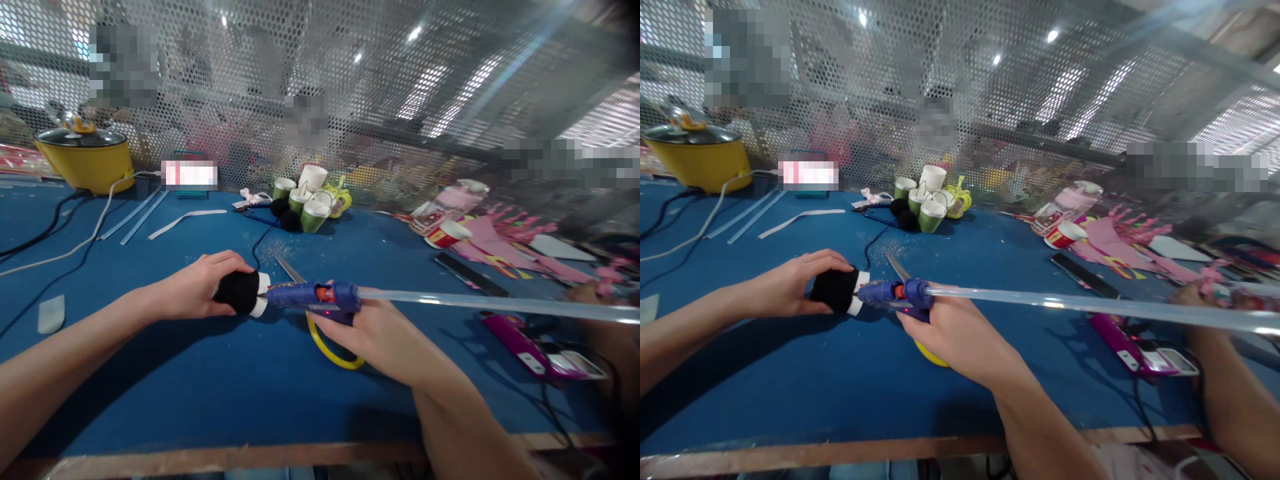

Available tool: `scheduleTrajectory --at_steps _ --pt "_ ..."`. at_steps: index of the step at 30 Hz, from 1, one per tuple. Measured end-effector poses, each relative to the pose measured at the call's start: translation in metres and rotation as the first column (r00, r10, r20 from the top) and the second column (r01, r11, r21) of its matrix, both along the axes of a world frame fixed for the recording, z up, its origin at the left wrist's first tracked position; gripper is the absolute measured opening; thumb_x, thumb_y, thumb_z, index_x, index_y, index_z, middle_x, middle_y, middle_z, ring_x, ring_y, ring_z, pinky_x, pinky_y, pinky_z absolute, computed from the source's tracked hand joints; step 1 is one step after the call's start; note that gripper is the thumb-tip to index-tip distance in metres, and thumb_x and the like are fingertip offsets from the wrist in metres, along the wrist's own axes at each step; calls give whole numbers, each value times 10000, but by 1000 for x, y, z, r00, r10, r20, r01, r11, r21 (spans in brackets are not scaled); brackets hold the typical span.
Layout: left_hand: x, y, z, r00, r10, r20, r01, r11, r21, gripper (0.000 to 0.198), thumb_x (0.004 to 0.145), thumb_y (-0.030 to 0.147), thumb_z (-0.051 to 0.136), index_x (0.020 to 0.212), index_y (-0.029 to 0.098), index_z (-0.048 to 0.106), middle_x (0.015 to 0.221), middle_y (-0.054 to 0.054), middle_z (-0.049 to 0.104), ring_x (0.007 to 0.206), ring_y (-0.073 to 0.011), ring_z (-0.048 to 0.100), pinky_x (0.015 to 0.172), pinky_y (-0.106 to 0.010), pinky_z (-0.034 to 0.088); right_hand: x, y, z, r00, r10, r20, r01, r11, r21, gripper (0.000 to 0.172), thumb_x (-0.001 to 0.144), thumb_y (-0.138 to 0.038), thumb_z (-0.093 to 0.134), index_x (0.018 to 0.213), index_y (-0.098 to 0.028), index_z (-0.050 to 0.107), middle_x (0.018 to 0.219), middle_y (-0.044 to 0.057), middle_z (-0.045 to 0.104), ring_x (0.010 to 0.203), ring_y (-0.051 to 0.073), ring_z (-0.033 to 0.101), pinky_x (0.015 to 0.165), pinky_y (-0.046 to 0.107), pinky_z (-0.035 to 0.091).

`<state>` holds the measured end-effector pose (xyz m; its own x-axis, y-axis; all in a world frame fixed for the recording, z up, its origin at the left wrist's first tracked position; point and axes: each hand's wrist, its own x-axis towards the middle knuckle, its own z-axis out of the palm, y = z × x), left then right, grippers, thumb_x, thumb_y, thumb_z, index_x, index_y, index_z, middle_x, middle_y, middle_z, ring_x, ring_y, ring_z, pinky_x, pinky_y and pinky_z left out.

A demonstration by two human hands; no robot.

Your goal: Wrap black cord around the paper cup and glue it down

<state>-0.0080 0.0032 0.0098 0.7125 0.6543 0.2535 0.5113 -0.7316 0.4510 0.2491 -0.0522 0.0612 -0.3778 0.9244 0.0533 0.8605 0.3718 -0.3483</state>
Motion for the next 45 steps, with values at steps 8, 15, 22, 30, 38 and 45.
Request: scheduleTrajectory --at_steps 8,15,22,30,38,45 --pt "0 -1 1 1000 -9 -18 9 1000 2 514 714 216 658 1165 214 412 1178 -85 476 1059 -231 486 866 -372 407 0 0 0 999 -40 -6 40 999 -12 263 809 -361 438 637 -198 553 611 0 599 560 149 529 550 272 415" --pt "1 -1 1 1000 -10 -19 11 1000 28 529 700 218 675 1162 209 418 1176 -87 488 1064 -235 486 873 -373 394 1 1 0 999 -12 -34 12 1000 4 255 798 -354 456 617 -206 556 554 -28 569 501 129 489 487 252 387" --pt "3 -3 3 998 -26 -48 29 998 60 506 710 192 652 1155 202 413 1181 -97 501 1085 -242 480 871 -376 380 2 11 -2 999 0 -37 1 999 44 314 814 -332 440 532 -202 485 494 -24 513 481 129 483 469 256 374" --pt "3 -5 4 997 -25 -73 30 997 70 521 711 178 656 1162 206 399 1198 -94 493 1103 -242 467 879 -376 364 2 9 1 997 -14 -70 14 1000 3 288 801 -313 452 540 -202 504 465 -31 466 440 118 426 437 252 346" --pt "2 -5 4 996 -41 -78 48 994 95 510 718 176 649 1160 202 396 1201 -100 492 1108 -242 465 872 -369 357 -4 12 5 991 -23 -131 19 999 -29 249 808 -293 449 586 -195 504 530 -31 511 484 110 443 479 227 380" --pt "3 -6 6 995 -47 -85 56 993 107 496 719 180 648 1150 202 404 1187 -101 500 1087 -247 480 857 -369 353 -7 16 4 996 -35 -83 39 998 43 282 779 -270 477 512 -195 425 482 -31 475 460 104 423 472 230 363"
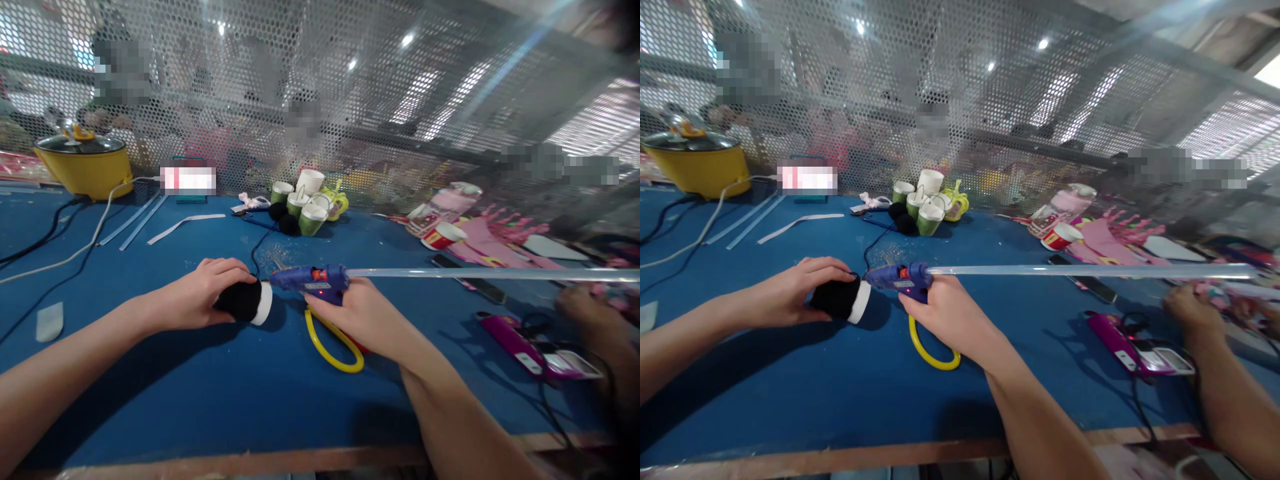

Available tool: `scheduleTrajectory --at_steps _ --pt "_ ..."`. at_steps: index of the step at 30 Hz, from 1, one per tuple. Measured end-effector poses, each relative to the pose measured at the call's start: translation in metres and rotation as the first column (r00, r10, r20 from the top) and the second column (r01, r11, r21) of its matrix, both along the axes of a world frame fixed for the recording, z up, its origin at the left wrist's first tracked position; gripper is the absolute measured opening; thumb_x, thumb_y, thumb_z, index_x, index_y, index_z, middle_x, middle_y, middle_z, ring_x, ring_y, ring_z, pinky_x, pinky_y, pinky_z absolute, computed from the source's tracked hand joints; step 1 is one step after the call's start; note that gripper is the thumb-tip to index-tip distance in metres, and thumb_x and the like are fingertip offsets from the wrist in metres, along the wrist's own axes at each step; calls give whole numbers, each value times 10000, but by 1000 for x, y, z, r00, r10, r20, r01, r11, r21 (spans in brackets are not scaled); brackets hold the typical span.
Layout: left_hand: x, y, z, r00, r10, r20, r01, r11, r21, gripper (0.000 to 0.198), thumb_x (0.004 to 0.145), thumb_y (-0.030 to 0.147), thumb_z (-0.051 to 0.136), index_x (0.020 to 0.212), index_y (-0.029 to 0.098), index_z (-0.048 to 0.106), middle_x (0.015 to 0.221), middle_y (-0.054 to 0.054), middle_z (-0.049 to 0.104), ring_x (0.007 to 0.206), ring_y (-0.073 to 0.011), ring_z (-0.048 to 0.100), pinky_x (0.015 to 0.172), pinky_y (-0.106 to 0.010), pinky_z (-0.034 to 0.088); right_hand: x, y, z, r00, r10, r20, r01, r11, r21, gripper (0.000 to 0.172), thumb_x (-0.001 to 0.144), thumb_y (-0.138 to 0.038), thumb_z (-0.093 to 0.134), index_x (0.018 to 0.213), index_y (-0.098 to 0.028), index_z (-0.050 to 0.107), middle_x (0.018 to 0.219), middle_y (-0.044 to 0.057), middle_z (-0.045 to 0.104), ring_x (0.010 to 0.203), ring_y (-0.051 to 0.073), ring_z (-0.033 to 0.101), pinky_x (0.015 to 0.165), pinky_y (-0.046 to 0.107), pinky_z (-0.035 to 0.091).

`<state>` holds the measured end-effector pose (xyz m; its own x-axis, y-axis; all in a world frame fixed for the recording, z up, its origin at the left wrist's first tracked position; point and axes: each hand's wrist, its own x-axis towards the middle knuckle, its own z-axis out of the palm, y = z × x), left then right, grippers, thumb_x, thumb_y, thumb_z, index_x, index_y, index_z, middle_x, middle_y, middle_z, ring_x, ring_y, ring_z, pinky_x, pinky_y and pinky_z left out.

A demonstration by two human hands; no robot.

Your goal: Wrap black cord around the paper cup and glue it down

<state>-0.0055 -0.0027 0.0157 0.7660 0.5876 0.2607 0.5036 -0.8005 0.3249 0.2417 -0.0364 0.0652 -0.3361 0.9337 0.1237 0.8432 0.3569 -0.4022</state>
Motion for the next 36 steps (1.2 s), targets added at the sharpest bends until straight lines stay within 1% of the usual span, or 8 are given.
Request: scheduleTrajectory --at_steps 4,9,11,16,24,29,33,36 --pt "1 0 0 1000 10 -5 -10 1000 -11 491 720 177 640 1151 198 407 1185 -103 505 1092 -253 479 852 -373 359 3 -5 3 999 46 -14 -47 998 -29 274 801 -269 457 536 -199 459 493 -40 490 466 106 439 492 227 383" --pt "0 1 -2 1000 15 19 -15 1000 -11 490 731 198 632 1166 206 407 1185 -100 508 1090 -251 479 852 -371 366 3 -3 2 997 57 -53 -59 998 -21 207 802 -269 463 634 -190 556 594 -17 578 544 126 506 544 240 415" --pt "-1 2 -3 1000 11 19 -11 1000 -8 495 730 199 633 1170 208 405 1190 -98 504 1093 -249 478 858 -370 365 3 -2 1 997 54 -53 -55 998 -14 213 798 -263 467 611 -188 535 590 -16 569 533 121 497 532 238 408" --pt "-1 3 -4 999 36 12 -35 999 -36 500 724 214 642 1163 212 403 1193 -98 490 1092 -247 474 865 -383 367 5 -8 0 1000 27 7 -27 999 -42 332 797 -314 473 494 -195 405 476 -39 444 435 97 392 434 236 340" --pt "-2 4 -3 999 52 12 -51 997 -60 491 734 240 635 1165 214 403 1185 -103 489 1081 -249 481 855 -391 382 8 -16 0 998 38 45 -33 994 -105 294 812 -363 446 595 -191 545 517 -32 509 484 115 442 462 244 375" --pt "-2 5 -4 999 40 23 -39 998 -46 507 731 243 643 1172 209 396 1177 -101 492 1071 -247 490 855 -389 383 6 -17 1 997 27 69 -21 995 -95 316 801 -344 464 524 -191 483 486 -36 481 468 109 427 456 237 364" --pt "-2 5 -4 999 46 22 -45 998 -51 500 732 239 643 1168 208 400 1166 -97 502 1069 -246 492 854 -385 383 6 -17 0 998 20 52 -16 997 -79 274 796 -335 463 563 -199 513 508 -35 499 481 115 441 463 235 372" --pt "-2 5 -5 999 40 23 -39 998 -52 512 727 243 652 1171 204 399 1175 -98 494 1074 -245 489 863 -387 380 7 -17 -1 996 33 79 -25 994 -105 310 807 -362 449 547 -198 491 479 -33 478 458 112 428 439 234 356"
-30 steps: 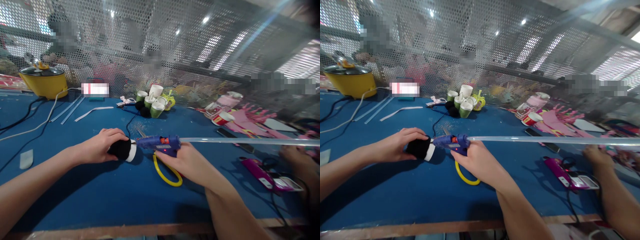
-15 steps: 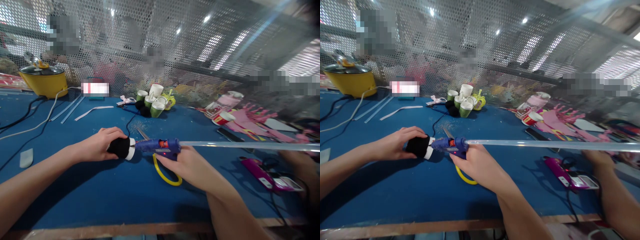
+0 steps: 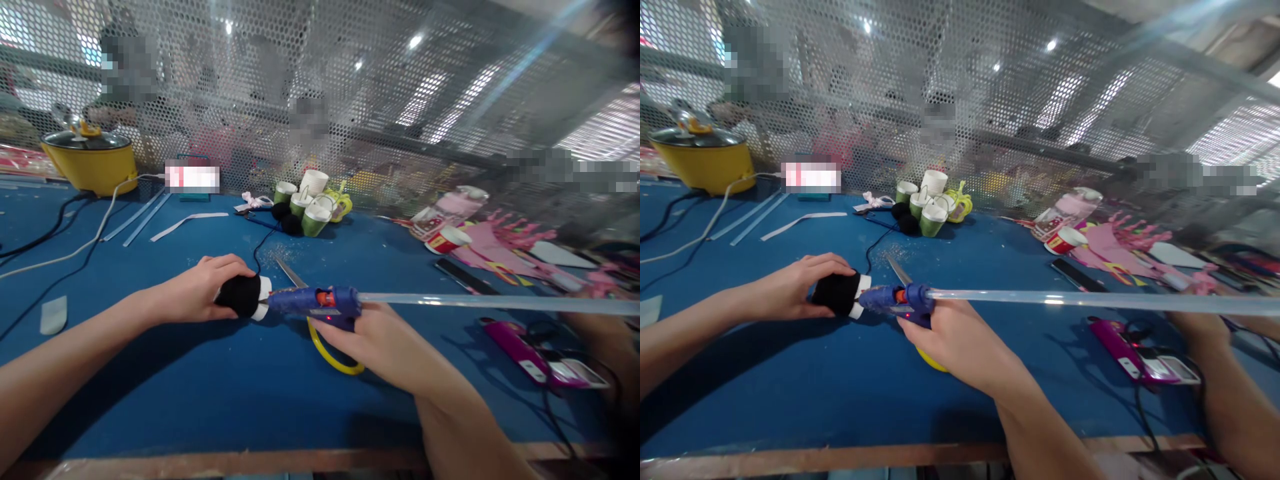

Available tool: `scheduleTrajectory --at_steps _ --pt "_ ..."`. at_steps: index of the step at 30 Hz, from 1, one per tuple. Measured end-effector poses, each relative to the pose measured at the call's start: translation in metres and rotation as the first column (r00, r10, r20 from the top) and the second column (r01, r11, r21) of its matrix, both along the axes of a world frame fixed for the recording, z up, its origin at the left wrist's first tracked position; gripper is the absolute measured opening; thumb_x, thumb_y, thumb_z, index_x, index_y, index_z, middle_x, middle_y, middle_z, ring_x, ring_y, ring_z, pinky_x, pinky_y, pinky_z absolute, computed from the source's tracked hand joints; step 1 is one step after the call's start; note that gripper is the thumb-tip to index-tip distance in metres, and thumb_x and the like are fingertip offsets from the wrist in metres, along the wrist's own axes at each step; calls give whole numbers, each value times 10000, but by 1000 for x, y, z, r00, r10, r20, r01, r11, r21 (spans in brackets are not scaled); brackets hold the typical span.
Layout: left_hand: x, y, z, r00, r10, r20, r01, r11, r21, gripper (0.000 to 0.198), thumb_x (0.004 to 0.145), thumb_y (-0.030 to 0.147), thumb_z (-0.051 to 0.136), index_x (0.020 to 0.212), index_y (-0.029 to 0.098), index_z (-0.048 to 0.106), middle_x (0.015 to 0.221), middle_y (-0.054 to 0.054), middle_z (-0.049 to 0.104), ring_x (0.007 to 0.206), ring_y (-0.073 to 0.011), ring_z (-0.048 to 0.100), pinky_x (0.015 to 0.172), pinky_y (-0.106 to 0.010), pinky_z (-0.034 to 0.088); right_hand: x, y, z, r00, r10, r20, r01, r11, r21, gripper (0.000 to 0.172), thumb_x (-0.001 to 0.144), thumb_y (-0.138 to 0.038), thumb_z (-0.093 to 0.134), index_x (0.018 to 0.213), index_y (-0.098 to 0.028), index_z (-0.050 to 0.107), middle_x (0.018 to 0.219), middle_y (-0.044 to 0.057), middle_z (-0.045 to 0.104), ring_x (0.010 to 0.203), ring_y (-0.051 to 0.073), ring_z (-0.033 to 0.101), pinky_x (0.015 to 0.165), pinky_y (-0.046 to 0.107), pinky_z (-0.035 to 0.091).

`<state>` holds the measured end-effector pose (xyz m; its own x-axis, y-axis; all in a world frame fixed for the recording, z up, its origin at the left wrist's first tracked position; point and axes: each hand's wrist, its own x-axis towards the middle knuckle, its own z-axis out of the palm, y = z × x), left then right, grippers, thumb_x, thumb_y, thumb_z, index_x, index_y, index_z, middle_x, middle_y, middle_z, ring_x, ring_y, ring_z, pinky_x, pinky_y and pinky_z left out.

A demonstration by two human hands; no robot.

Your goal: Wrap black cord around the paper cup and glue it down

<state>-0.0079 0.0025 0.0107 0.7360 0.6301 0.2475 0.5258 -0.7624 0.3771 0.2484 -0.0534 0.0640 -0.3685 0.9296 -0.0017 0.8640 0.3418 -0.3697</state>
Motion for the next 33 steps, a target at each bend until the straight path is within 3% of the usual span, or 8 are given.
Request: scheduleTrajectory --at_steps 13,19,27,33 --pt "1 -2 1 1000 5 2 -5 1000 -3 524 715 213 656 1172 205 399 1180 -91 496 1083 -241 482 860 -371 372 0 -1 2 999 -36 14 36 999 -4 272 810 -379 439 623 -200 522 585 -15 553 533 131 478 506 242 387" --pt "2 -3 1 1000 11 3 -11 1000 -8 529 703 183 662 1164 202 401 1184 -93 498 1088 -242 478 862 -375 357 1 6 0 997 8 -81 -8 1000 6 303 800 -346 449 541 -195 493 465 -29 448 448 110 401 435 235 330" --pt "4 -5 3 1000 4 -5 -4 1000 4 537 681 156 677 1144 196 409 1170 -94 512 1076 -243 487 846 -374 357 -4 19 -1 994 -40 -99 46 997 63 320 770 -321 476 482 -201 410 461 -29 459 445 109 417 460 248 338" --pt "4 -4 2 1000 8 7 -8 1000 1 527 685 168 677 1142 205 419 1164 -86 512 1062 -248 495 841 -379 371 -7 25 -1 989 -54 -137 57 998 18 268 767 -323 491 533 -192 478 529 -4 548 499 125 483 513 251 380"
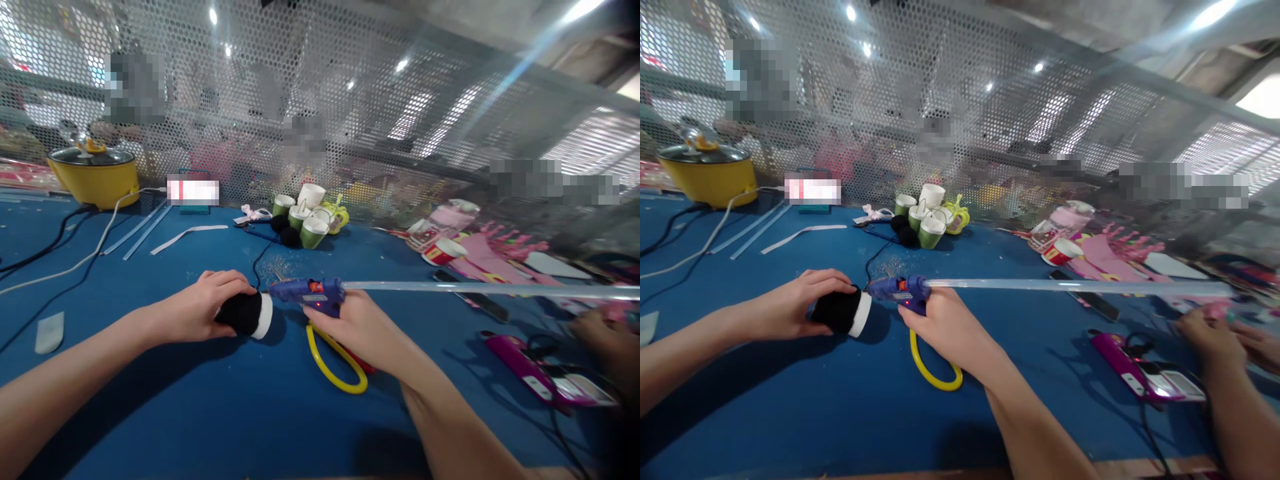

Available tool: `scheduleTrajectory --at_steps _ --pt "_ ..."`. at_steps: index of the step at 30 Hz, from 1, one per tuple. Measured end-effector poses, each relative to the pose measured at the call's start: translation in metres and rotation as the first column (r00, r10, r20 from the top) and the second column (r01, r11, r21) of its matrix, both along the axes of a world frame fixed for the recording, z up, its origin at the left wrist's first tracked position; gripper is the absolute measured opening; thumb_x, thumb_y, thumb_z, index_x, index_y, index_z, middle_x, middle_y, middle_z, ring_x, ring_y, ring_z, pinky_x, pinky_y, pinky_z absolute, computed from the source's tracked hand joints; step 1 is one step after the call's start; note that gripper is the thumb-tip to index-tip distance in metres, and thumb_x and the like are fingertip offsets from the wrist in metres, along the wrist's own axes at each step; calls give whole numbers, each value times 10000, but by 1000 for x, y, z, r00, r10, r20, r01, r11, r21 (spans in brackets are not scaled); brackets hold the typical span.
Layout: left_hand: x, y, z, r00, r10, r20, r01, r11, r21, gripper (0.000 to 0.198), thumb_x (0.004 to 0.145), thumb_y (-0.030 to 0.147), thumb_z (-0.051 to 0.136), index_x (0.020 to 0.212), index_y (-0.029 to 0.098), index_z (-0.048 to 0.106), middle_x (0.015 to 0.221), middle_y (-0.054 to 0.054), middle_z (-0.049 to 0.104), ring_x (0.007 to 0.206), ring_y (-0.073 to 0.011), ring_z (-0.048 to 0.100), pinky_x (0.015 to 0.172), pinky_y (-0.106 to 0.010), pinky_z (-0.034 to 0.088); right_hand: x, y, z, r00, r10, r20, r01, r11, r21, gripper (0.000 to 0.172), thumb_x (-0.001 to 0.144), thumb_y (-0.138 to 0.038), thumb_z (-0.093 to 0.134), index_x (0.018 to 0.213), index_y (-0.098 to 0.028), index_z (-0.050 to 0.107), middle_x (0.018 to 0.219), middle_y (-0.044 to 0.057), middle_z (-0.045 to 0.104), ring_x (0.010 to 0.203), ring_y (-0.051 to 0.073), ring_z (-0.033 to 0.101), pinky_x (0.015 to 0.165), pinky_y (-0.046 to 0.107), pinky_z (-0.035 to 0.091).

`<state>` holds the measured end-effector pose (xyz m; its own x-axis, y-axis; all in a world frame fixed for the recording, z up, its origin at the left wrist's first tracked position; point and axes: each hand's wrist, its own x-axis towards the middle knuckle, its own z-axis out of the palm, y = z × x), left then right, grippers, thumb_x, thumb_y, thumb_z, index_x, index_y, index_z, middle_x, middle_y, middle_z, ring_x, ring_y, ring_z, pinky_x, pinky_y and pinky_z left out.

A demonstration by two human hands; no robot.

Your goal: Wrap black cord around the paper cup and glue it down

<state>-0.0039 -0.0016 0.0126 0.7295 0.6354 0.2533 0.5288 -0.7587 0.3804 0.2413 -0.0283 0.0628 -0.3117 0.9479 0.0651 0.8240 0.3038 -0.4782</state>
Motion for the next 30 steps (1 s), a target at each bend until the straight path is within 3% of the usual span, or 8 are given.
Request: scheduleTrajectory --at_steps 5,8,16,20,23,25,27,30 --pt "-1 2 -2 998 31 52 -29 998 -49 559 674 184 687 1160 220 412 1197 -76 486 1085 -237 481 889 -376 384 5 14 1 960 -194 -203 168 975 -143 237 713 -359 573 571 -184 499 490 -14 539 432 110 476 456 239 385" --pt "-2 1 0 997 43 66 -42 999 -21 551 685 189 671 1167 218 406 1202 -84 483 1099 -243 475 900 -393 387 14 35 -3 910 -305 -281 292 952 -87 213 716 -342 597 612 -166 536 565 12 592 513 119 533 503 227 407" --pt "5 -2 -3 997 13 75 -22 991 132 525 684 152 653 1153 209 425 1207 -122 488 1126 -270 461 912 -446 374 36 89 -44 879 -476 -34 467 872 -149 390 826 -419 453 537 -166 517 475 50 550 451 135 515 462 248 387" --pt "9 -5 -6 997 -29 78 15 983 182 579 689 127 647 1196 213 383 1202 -124 492 1119 -269 459 912 -454 368 27 91 -46 870 -492 29 493 869 -44 315 769 -392 560 565 -153 571 604 108 603 681 224 590 574 286 413" --pt "9 -7 -7 994 -42 98 24 983 180 661 701 129 641 1264 225 308 1207 -121 487 1122 -265 453 916 -448 374 10 80 -36 899 -436 30 435 899 44 267 784 -366 554 669 -138 632 799 139 636 880 254 561 702 309 402" --pt "10 -8 -7 992 -43 118 22 985 172 696 718 135 625 1301 240 259 1230 -122 464 1138 -265 439 921 -444 378 -4 71 -30 946 -324 15 324 946 14 386 819 -452 475 667 -148 658 768 108 647 810 215 575 702 295 401" --pt "10 -9 -7 989 -48 137 24 984 175 716 737 147 610 1326 256 218 1255 -123 439 1155 -270 424 924 -447 378 -17 63 -27 985 -154 -72 145 983 -116 530 825 -569 373 668 -169 683 718 68 659 690 162 576 658 269 411" --pt "11 -10 -7 985 -75 153 43 978 202 785 746 156 610 1360 271 134 1260 -125 448 1154 -277 427 923 -462 369 -33 55 -29 936 -27 -351 -104 931 -350 645 781 -671 320 666 -154 689 726 67 667 646 143 555 629 270 415"
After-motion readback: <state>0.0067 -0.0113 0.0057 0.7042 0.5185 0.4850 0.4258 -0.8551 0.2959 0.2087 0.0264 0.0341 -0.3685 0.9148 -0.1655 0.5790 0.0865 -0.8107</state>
